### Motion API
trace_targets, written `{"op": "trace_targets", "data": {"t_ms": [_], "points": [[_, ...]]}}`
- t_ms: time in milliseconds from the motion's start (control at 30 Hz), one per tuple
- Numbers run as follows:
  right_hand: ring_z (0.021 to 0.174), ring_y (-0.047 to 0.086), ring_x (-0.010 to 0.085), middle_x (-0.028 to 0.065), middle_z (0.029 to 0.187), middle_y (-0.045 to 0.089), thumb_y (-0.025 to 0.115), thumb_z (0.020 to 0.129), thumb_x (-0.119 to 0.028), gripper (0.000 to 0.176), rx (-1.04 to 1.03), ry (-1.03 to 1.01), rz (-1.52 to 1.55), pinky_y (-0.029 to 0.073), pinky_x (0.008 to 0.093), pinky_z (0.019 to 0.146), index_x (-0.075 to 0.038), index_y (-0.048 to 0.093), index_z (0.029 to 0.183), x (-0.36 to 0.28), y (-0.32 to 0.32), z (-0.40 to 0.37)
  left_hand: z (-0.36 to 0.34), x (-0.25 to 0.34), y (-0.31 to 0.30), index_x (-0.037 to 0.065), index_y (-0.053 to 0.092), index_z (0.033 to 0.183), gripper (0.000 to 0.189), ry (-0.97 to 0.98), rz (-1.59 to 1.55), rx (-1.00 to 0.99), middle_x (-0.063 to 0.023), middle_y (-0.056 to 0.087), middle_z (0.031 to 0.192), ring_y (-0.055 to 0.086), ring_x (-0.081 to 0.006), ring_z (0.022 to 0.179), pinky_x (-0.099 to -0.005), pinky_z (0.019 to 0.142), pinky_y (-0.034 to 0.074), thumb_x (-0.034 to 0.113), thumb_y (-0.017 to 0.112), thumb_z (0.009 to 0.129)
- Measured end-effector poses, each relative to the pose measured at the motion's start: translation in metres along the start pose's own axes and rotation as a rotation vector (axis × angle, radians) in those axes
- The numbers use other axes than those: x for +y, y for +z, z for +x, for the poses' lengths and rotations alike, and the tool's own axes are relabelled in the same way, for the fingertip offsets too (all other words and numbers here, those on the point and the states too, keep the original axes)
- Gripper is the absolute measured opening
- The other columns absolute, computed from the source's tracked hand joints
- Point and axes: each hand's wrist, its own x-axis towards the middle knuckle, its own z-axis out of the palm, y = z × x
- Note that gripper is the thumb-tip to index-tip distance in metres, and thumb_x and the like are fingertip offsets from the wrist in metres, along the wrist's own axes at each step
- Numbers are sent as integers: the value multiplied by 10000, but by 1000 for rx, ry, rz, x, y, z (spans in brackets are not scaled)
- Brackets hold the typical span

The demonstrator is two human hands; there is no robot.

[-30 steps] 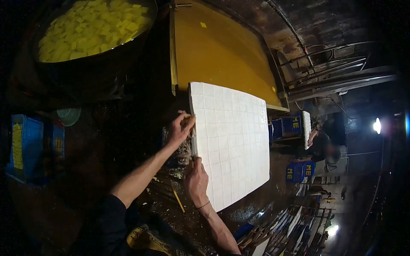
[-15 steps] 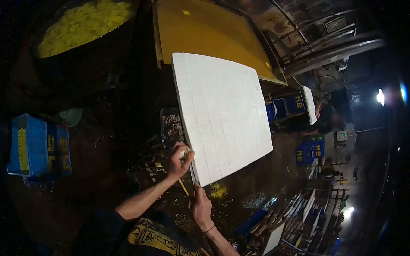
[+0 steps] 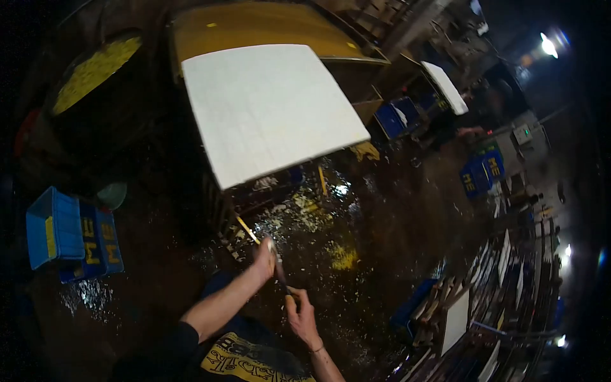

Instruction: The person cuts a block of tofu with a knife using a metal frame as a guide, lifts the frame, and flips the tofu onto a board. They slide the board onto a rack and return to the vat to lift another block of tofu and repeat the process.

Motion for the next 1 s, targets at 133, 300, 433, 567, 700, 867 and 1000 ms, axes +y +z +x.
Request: {"op": "trace_targets", "data": {"t_ms": [133,300,433,567,700,867,1000], "points": [[781,472,58,0,868,552,514,975,-86,223,229,87,115,418,218,689,1,541,1179,21,-70,-16,33,77,71,59,550,1267,807,-32,62,28,-178,587,1238,581,-317,1132,-471,922,481,718,551,800],[805,460,48,-11,914,540,523,984,-108,217,311,85,87,407,206,708,12,538,1164,37,-121,12,153,47,-40,-5,250,1477,1017,231,1013,507,-262,324,1487,389,-403,1339,-419,1118,333,629,620,773],[740,435,38,-38,833,514,574,965,-119,212,199,211,10,391,204,645,5,560,1136,53,-140,61,197,16,-93,-46,310,1428,1001,235,1158,728,-262,443,1404,454,-387,1292,-407,1102,361,489,756,708],[663,390,43,-43,725,452,599,940,-120,192,10,269,-48,352,215,572,-7,568,1092,61,-157,121,281,-16,-145,-15,237,1460,915,21,1033,626,-244,359,1463,461,-401,1277,-421,1091,388,338,736,780],[719,533,164,71,802,589,569,915,-77,185,-161,82,-252,454,309,694,8,558,1080,91,-167,179,247,-12,-123,79,157,1487,890,174,747,634,-258,311,1469,470,-457,1227,-546,934,490,228,713,808],[776,547,122,38,864,634,577,858,9,150,-469,37,-184,447,276,720,40,604,1002,103,-157,251,193,6,-91,199,233,1398,731,370,27,412,-135,365,1353,588,-344,1000,-540,651,617,-136,531,820],[924,615,158,93,991,678,645,881,-72,285,-780,-53,-386,475,299,804,32,604,1142,133,-136,308,40,36,12,173,212,1294,622,562,-268,292,-186,401,1178,609,-343,1016,-540,720,617,-115,523,839]]}}
